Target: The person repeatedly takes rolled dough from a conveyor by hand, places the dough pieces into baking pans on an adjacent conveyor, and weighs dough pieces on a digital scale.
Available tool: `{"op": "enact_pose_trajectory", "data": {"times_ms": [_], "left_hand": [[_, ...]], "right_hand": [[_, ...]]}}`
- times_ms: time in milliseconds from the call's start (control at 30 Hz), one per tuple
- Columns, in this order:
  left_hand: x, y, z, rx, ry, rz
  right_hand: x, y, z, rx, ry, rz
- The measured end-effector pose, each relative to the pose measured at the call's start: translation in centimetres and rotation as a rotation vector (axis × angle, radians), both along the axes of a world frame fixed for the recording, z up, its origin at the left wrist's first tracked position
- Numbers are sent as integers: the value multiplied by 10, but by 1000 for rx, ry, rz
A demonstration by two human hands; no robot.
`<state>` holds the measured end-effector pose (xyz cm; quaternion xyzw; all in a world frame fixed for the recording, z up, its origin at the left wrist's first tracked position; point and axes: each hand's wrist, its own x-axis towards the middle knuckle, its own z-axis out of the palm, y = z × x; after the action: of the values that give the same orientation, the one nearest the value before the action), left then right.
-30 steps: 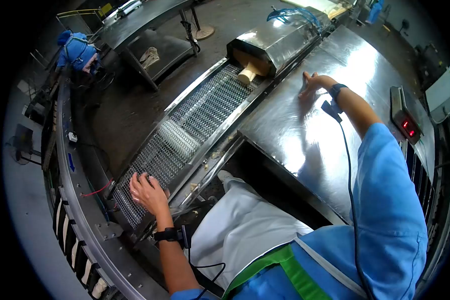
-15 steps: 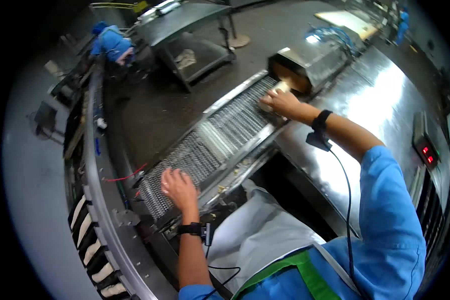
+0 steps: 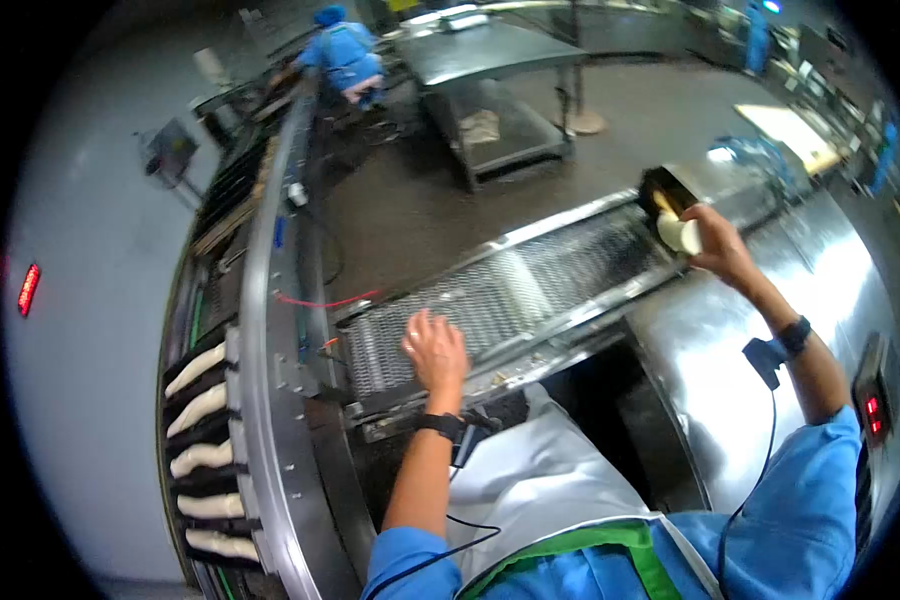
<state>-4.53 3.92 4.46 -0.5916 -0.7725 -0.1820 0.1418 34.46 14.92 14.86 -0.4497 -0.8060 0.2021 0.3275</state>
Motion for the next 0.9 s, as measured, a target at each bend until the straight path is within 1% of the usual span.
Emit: {"op": "enact_pose_trajectory", "data": {"times_ms": [33, 67, 133, 167, 200, 233, 300, 333, 400, 500, 567, 633, 700, 767, 833, 867, 900], "left_hand": [[-1, 0, 1, -19, 32, -4], [1, 2, 2, -57, 13, 3], [2, 9, 10, -112, 9, 6], [1, 4, 13, -113, 57, 1], [1, 6, 12, -99, 62, -10], [0, 1, 9, -54, 77, -19], [1, -5, 4, -18, 87, -46], [4, -6, 3, -12, 77, -47], [7, -3, 0, 4, 91, -70], [13, -1, -8, 54, 102, -62], [19, 0, -7, 37, 85, -31], [23, 1, -10, 40, 63, -36], [23, 3, -16, 59, 78, -30], [24, 4, -21, 56, 76, -22], [25, 6, -20, 54, 78, -18], [28, 7, -19, 52, 69, -10], [30, 7, -18, 50, 58, -1]], "right_hand": [[19, -24, 17, -167, 109, -31], [41, -41, 30, -198, 6, -86], [83, -74, 38, -368, 18, -203], [103, -105, 24, -432, 38, -282], [132, -125, 1, -383, -6, -242], [144, -157, -10, -448, -297, -358], [173, -204, -64, -522, -317, -333], [180, -216, -75, -524, -315, -362], [190, -226, -83, -418, -679, -453], [194, -208, -67, -568, -1005, -526], [177, -181, -50, -503, -1115, -590], [179, -152, -68, -177, -953, -578], [151, -120, -69, -62, -834, -448], [125, -93, -81, 121, -837, -316], [95, -72, -82, 229, -850, -289], [87, -60, -86, 135, -900, -314], [89, -50, -92, 140, -897, -312]]}}
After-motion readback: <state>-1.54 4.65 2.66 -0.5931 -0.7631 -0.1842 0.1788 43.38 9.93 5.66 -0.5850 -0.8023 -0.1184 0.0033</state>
